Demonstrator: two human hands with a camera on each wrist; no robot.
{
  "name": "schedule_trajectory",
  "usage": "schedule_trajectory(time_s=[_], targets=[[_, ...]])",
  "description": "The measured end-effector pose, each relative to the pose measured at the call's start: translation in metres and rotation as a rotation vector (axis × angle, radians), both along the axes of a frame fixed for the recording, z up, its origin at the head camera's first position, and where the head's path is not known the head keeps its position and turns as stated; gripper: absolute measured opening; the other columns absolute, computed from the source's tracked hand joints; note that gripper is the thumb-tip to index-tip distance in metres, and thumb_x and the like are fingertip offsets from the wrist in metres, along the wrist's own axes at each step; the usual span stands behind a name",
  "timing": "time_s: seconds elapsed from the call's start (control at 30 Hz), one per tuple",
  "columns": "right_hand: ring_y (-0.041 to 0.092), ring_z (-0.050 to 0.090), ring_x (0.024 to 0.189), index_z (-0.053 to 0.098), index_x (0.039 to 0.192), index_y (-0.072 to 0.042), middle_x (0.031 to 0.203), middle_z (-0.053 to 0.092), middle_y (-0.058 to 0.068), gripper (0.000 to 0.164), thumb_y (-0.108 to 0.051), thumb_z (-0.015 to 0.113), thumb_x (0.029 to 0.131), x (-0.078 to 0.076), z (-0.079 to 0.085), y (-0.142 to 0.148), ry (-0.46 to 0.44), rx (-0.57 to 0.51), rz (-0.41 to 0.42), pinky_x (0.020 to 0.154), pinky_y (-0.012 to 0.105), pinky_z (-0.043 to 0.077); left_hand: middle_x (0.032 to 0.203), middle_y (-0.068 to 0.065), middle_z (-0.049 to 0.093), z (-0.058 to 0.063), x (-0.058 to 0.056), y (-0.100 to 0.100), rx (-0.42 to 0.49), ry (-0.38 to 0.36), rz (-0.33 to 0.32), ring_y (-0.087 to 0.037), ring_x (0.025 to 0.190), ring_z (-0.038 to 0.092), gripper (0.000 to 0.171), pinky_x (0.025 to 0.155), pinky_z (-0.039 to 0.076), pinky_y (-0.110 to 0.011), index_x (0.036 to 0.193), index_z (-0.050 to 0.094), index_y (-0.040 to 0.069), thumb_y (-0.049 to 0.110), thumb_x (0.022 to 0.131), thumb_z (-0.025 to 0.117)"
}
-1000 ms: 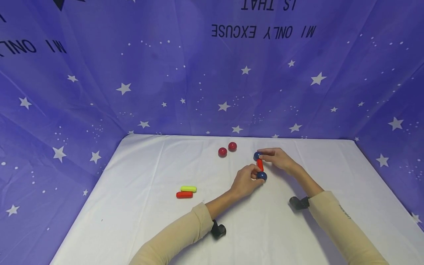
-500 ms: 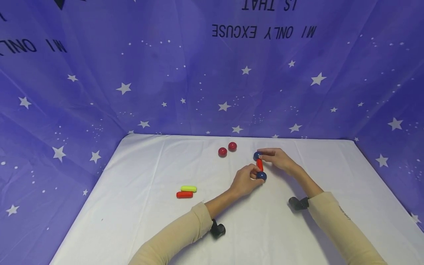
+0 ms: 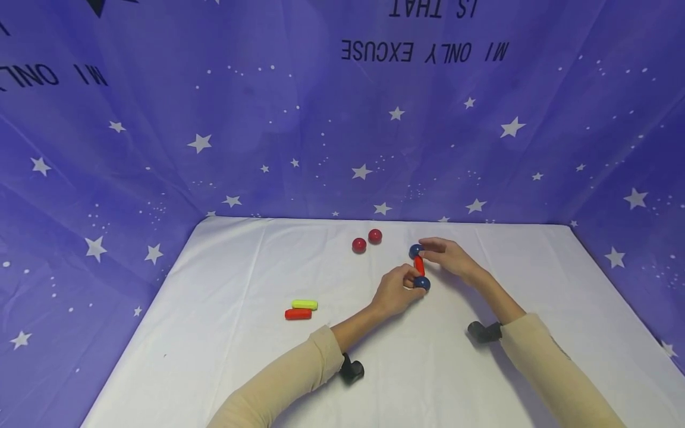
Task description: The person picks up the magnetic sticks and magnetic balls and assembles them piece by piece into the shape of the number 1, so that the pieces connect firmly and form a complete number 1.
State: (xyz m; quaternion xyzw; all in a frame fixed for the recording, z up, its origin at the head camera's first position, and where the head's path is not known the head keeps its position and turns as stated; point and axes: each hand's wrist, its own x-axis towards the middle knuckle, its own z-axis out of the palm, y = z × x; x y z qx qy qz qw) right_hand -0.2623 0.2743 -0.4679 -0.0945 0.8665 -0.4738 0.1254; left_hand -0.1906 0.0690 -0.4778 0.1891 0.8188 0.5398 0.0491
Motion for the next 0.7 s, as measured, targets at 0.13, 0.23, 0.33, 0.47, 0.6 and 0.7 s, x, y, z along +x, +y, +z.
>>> schedule_trajectory(time_s=[0.13, 0.23, 0.33, 0.47, 0.6, 0.7], targets=[[0.045, 0.048, 0.127, 0.054, 0.138, 0.003, 0.135, 0.057, 0.024, 0.053, -0.029, 0.065, 0.097, 0.007, 0.001, 0.001, 0.024, 0.007, -0.034, 0.101, 0.063, 0.038, 0.093, -0.004, 0.066, -0.001, 0.000, 0.002, -0.014, 0.014, 0.002, -0.005, 0.080, 0.060, 0.028, 0.073, 0.048, -0.017, 0.108, 0.065, 0.002, 0.005, 0.084, 0.079], [0.044, 0.050, 0.125, 0.056, 0.135, 0.005, 0.133, 0.058, 0.025, 0.050, -0.026, 0.065, 0.098, 0.016, 0.004, 0.001, 0.035, 0.014, -0.057, 0.101, 0.061, 0.039, 0.092, -0.004, 0.066, 0.000, 0.000, 0.002, -0.013, 0.008, 0.012, -0.007, 0.080, 0.060, 0.028, 0.073, 0.048, -0.017, 0.108, 0.065, 0.003, 0.005, 0.084, 0.079], [0.043, 0.051, 0.124, 0.057, 0.134, 0.005, 0.132, 0.059, 0.025, 0.047, -0.025, 0.065, 0.099, 0.027, 0.007, 0.002, 0.032, 0.022, -0.077, 0.102, 0.059, 0.039, 0.091, -0.003, 0.065, 0.000, 0.000, 0.003, -0.012, 0.004, 0.019, -0.007, 0.080, 0.060, 0.028, 0.072, 0.048, -0.017, 0.107, 0.065, 0.003, 0.005, 0.083, 0.080], [0.043, 0.051, 0.126, 0.059, 0.133, 0.003, 0.133, 0.059, 0.023, 0.045, -0.026, 0.065, 0.099, 0.043, 0.008, 0.005, 0.012, 0.016, -0.075, 0.104, 0.060, 0.037, 0.092, -0.003, 0.065, -0.001, 0.001, 0.002, -0.019, 0.013, 0.019, -0.007, 0.080, 0.060, 0.028, 0.072, 0.047, -0.017, 0.107, 0.065, 0.003, 0.007, 0.083, 0.080], [0.040, 0.052, 0.126, 0.061, 0.132, 0.001, 0.130, 0.063, 0.019, 0.043, -0.024, 0.066, 0.098, 0.059, 0.005, 0.007, -0.008, -0.042, -0.036, 0.106, 0.061, 0.033, 0.094, -0.005, 0.066, -0.001, 0.001, 0.002, -0.015, 0.024, 0.011, -0.008, 0.081, 0.061, 0.028, 0.072, 0.047, -0.016, 0.108, 0.065, 0.002, 0.007, 0.084, 0.079], [0.038, 0.054, 0.125, 0.062, 0.131, 0.000, 0.127, 0.065, 0.017, 0.042, -0.022, 0.068, 0.096, 0.069, 0.004, 0.007, -0.018, -0.095, -0.007, 0.108, 0.061, 0.031, 0.093, -0.006, 0.066, -0.001, 0.001, 0.002, -0.009, 0.027, 0.008, -0.007, 0.080, 0.061, 0.027, 0.072, 0.047, -0.016, 0.107, 0.065, 0.002, 0.007, 0.085, 0.079]])
